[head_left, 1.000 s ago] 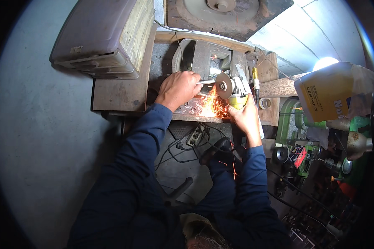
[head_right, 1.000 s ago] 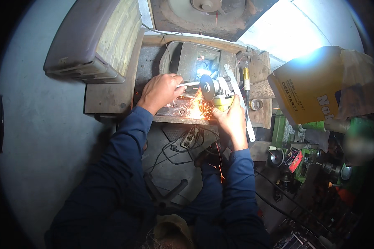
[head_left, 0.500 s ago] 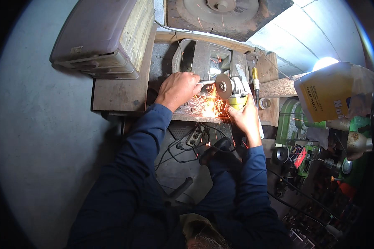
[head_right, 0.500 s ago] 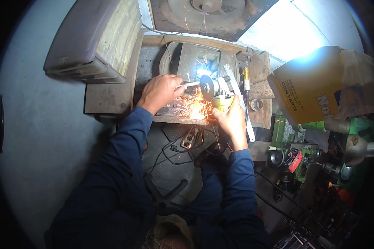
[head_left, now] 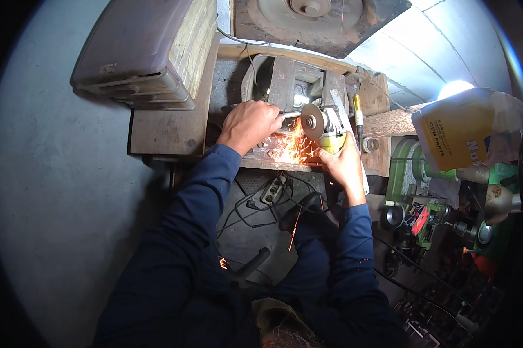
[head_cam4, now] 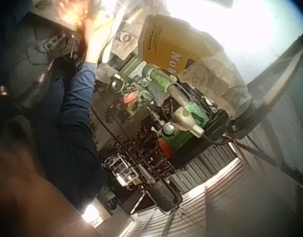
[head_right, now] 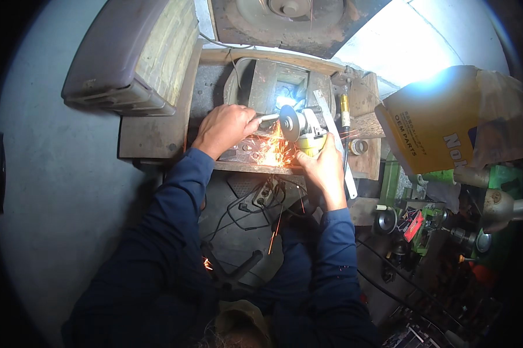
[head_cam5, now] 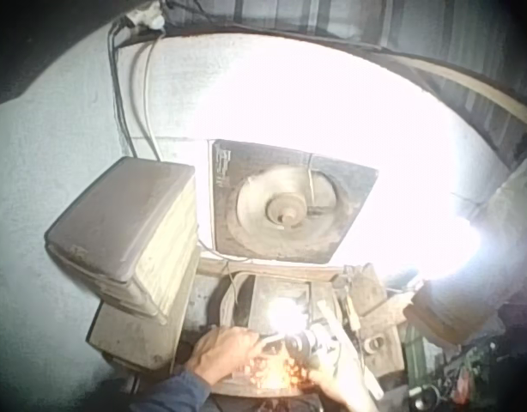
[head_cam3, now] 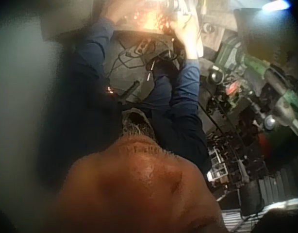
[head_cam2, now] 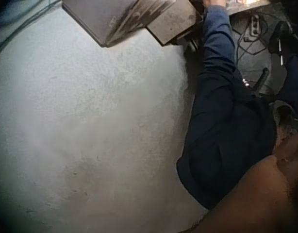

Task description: The person picks up a metal rod, walks through a workshop, and uses a handheld grinder to smooth or shape the end of the rod while holding it against a workbench.

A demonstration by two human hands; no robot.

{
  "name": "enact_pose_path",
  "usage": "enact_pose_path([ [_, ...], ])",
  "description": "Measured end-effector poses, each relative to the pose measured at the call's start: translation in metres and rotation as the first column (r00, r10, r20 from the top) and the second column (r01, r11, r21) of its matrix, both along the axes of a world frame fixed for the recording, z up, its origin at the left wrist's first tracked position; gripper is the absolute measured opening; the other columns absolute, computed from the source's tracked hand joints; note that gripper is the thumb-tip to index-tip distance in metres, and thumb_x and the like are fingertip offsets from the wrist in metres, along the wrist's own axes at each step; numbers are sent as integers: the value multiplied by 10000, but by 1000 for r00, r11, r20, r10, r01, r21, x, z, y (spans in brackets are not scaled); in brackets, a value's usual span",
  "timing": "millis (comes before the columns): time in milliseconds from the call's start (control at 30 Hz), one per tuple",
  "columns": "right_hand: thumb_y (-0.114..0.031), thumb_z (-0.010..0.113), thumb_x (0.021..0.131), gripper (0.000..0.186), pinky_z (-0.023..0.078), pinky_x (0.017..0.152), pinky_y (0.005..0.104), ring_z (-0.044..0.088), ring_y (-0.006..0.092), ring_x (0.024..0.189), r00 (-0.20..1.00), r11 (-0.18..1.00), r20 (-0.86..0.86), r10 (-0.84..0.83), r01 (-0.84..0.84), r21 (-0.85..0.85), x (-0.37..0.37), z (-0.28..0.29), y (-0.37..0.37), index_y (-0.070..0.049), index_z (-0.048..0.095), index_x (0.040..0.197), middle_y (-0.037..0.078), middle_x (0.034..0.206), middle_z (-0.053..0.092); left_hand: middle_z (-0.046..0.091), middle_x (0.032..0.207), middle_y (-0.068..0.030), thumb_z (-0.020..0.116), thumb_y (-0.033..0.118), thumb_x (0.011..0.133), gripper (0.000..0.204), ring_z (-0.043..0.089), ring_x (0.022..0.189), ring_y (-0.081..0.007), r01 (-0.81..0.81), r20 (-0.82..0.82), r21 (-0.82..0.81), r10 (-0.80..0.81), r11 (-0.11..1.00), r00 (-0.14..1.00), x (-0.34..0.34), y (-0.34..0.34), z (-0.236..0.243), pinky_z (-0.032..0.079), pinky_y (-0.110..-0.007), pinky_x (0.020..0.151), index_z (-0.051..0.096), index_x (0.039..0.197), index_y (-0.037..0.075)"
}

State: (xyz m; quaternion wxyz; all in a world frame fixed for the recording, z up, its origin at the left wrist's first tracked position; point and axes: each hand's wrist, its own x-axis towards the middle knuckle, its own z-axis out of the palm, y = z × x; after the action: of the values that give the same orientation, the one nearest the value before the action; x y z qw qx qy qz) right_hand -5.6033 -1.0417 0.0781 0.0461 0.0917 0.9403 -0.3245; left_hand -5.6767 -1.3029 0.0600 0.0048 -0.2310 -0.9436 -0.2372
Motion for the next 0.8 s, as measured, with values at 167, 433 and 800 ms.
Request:
enact_pose_path([
  [167,-215,862,761,744,544,922,403,722,331,1051,995,998,98,-35,40,-54,-2,5,-3,17,494,1365,212,1132,731,704,759,-181,658,334,942,324,703,715,-380,-8,40,-13,8,1000,999,1,0,1,569,-485,679,732,812,47],
  [433,-268,839,770,679,565,890,440,728,396,1025,1000,1000,5,-3,3,-17,0,8,4,31,500,1276,265,1084,730,705,825,-193,738,291,881,273,696,790,-399,-61,205,50,50,997,977,2,-1,17,559,-484,712,704,919,22],
  [800,-268,844,768,691,555,903,448,712,413,1050,999,999,-33,-30,30,-18,-1,8,5,43,490,1274,276,1083,720,704,928,-148,732,207,879,197,710,858,-372,-49,122,119,34,992,992,4,1,17,579,-471,743,656,943,36],
])
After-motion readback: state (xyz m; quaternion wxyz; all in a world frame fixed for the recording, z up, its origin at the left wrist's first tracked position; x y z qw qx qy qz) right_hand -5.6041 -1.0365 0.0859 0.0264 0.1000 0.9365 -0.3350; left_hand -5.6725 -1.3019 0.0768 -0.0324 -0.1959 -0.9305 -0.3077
